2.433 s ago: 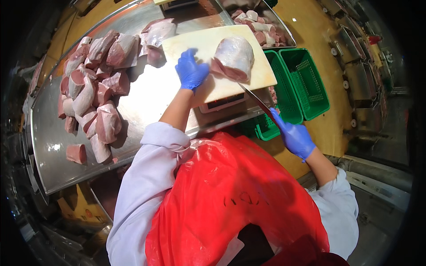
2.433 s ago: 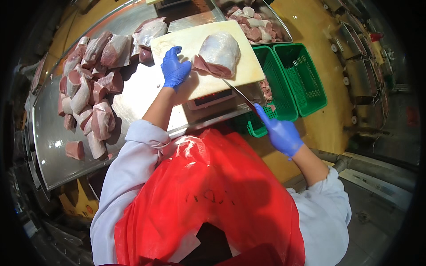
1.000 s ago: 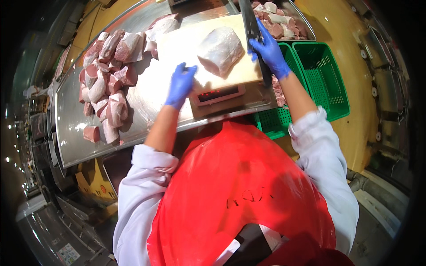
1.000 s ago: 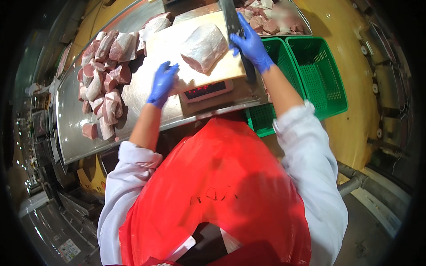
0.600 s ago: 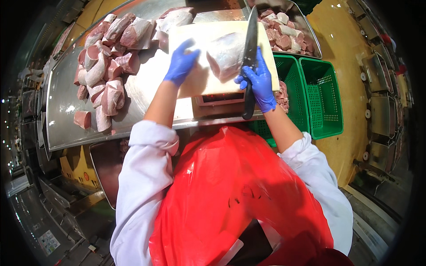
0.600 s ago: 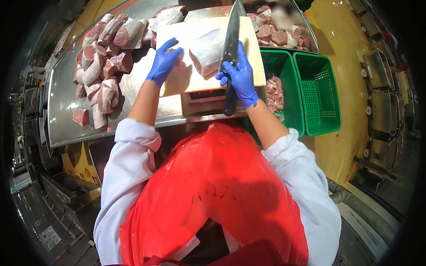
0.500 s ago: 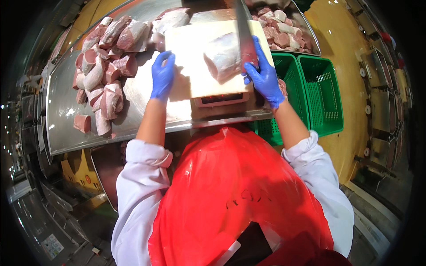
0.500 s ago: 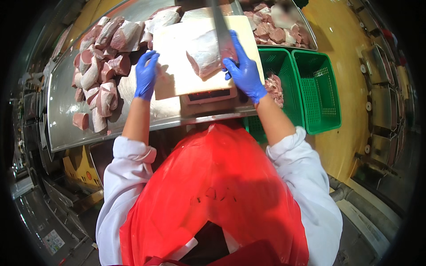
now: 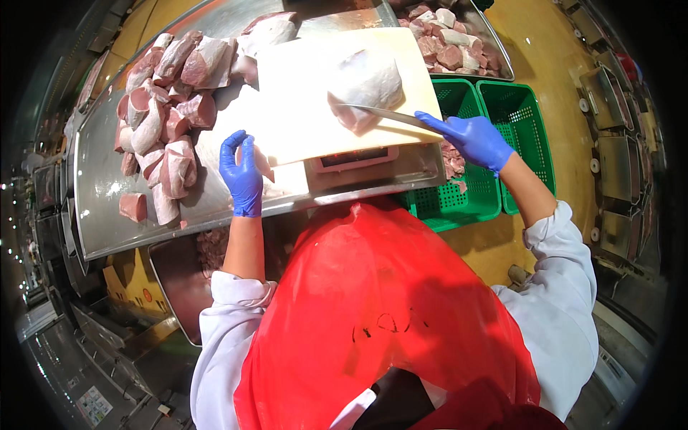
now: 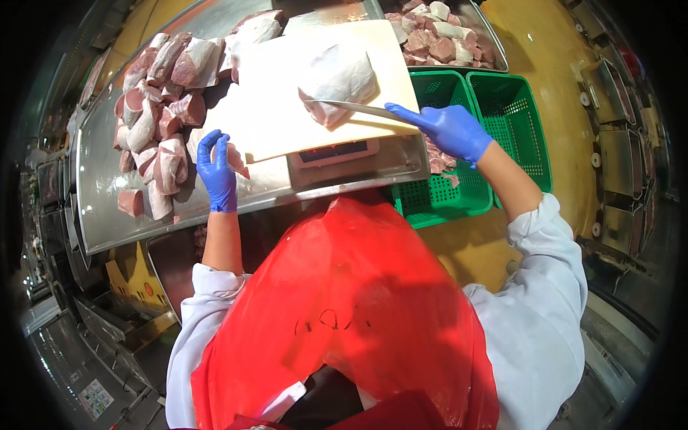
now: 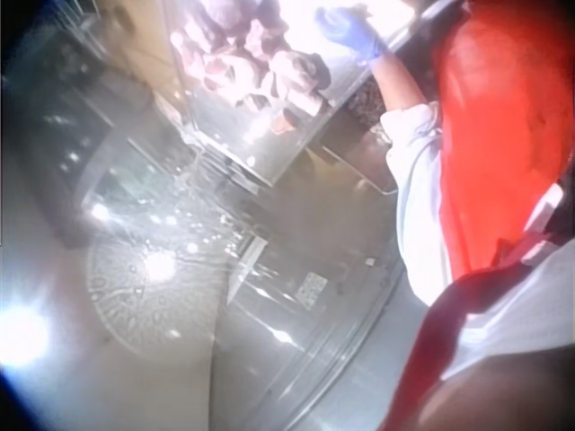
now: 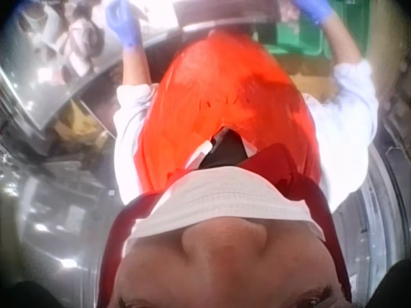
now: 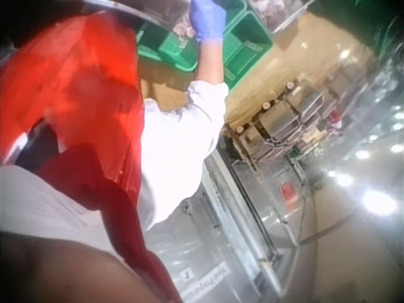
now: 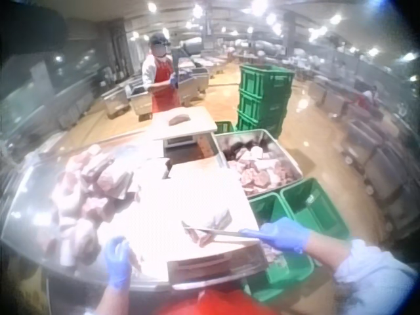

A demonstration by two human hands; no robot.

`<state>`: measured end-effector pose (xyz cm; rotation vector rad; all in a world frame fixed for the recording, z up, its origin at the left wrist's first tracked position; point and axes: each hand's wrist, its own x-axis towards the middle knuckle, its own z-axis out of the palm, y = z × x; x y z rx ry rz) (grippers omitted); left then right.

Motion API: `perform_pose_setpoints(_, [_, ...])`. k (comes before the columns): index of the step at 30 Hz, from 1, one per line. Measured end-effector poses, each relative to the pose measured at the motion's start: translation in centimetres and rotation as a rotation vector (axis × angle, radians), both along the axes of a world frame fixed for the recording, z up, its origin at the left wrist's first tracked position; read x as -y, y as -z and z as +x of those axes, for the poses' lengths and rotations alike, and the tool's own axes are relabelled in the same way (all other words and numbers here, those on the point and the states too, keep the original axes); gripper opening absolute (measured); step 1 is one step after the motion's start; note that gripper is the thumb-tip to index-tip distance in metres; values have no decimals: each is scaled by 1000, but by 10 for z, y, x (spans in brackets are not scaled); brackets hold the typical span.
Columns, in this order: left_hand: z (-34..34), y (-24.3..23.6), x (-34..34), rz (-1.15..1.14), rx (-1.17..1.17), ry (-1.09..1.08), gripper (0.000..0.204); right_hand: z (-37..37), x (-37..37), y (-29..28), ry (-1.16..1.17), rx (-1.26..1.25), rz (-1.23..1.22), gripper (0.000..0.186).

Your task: The person cuts large pieces of raw meat into smaller portions using a knife on a cutting board. The trimmed pieces are placed into green baskets while the main cuts remain on the table.

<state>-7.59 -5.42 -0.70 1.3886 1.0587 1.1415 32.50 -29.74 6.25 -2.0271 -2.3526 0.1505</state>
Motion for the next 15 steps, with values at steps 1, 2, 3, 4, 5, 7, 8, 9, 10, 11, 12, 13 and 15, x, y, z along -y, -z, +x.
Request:
perform_pose_setpoints(1, [4,-1,3,8,5,0,20,-8,-10,0,15,7,-2,81])
perform_pose_setpoints(2, [11,-2,6,0,16,11,20,-26,-26,-7,36,10,-4,79])
perform_pose_setpoints(3, [18,-3,10,-5,27,18,20,-43,-43,-9,55,14,-3,77])
perform_pose_setpoints(4, [27,-3,12,-11,42,34,21,-60,-58,-7,53,-78,70,76])
perform_pose_setpoints(5, [35,-4,13,40,33,60,21,-73,-72,-1,50,-170,148,75])
perform_pose_setpoints(7, [45,-3,14,141,11,103,23,-77,-74,6,94,-148,42,81])
perform_pose_setpoints(8, [47,-8,18,175,4,104,23,-67,-60,8,67,-165,59,82])
perform_pose_setpoints(9, [45,-6,20,207,-12,104,23,-55,-45,11,39,-178,79,82])
perform_pose_setpoints(10, [43,-4,23,237,-28,99,23,-43,-25,12,55,-176,32,81])
perform_pose_setpoints(11, [42,-3,24,267,-40,93,23,-30,0,9,71,-169,-15,80])
perform_pose_setpoints(12, [43,-4,26,277,-62,90,24,-22,23,8,85,-165,-60,78])
perform_pose_setpoints(13, [46,-7,30,284,-86,88,25,-20,42,-4,142,-166,-180,76])
perform_pose_setpoints(15, [53,-9,38,165,-89,155,28,-5,67,-14,173,-228,-214,75])
